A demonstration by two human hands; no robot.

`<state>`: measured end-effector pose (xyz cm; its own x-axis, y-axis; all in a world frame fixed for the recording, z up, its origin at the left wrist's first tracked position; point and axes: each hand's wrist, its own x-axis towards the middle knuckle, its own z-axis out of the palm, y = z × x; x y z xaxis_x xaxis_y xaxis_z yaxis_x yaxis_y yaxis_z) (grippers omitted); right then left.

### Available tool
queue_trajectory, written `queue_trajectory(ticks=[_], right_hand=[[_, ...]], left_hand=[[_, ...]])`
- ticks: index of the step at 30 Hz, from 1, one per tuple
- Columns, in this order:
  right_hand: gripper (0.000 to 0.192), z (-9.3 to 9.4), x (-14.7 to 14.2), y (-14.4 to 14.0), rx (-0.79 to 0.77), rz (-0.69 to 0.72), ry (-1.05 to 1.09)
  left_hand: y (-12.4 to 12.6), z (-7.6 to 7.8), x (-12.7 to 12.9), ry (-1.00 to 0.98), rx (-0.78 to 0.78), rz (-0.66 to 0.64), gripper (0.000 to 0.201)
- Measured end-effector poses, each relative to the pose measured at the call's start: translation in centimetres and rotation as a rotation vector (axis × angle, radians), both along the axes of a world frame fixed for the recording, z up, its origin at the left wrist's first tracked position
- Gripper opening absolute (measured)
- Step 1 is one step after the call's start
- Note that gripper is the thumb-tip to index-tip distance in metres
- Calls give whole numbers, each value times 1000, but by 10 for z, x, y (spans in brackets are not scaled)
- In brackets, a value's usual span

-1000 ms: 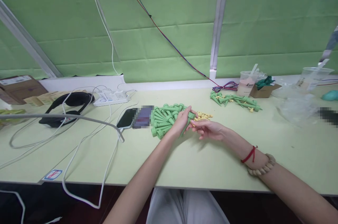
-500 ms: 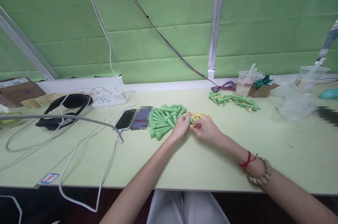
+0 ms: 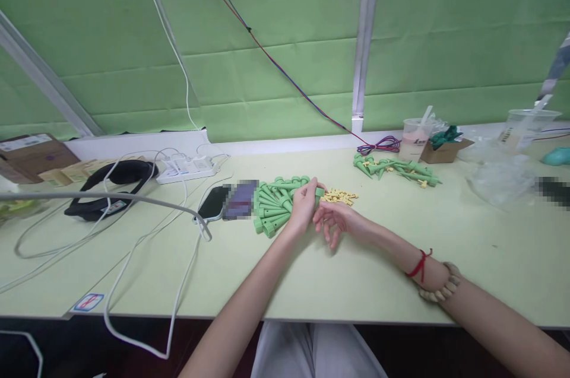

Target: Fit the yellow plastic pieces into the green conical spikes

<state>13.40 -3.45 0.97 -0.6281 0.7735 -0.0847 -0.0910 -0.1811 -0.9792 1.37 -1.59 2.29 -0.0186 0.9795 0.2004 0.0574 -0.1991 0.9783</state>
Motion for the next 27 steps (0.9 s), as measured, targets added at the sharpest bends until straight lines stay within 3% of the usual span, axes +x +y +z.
queue_trajectory(ticks=[3, 7, 15, 19, 22, 25, 27], right_hand=[[40, 4, 3, 0, -107, 64, 106], [28, 3, 7, 2, -122, 31, 105], [20, 6, 11, 5, 294, -98, -322], [22, 3, 11, 6, 727, -290, -617], [24, -1, 12, 6, 1007, -408, -782], [21, -2, 12, 7, 1032, -464, -772], [20, -2, 12, 7, 858, -423, -651]], left_hand=[[1, 4, -2, 9, 153, 0, 37], [1, 5, -2, 53, 218, -22, 39], [-5, -6, 1, 229, 154, -40, 43], [-3, -10, 1, 247, 173, 9, 44], [0, -10, 2, 174, 84, 16, 45], [1, -10, 3, 84, -15, -25, 48], [1, -9, 3, 37, -24, -34, 48]])
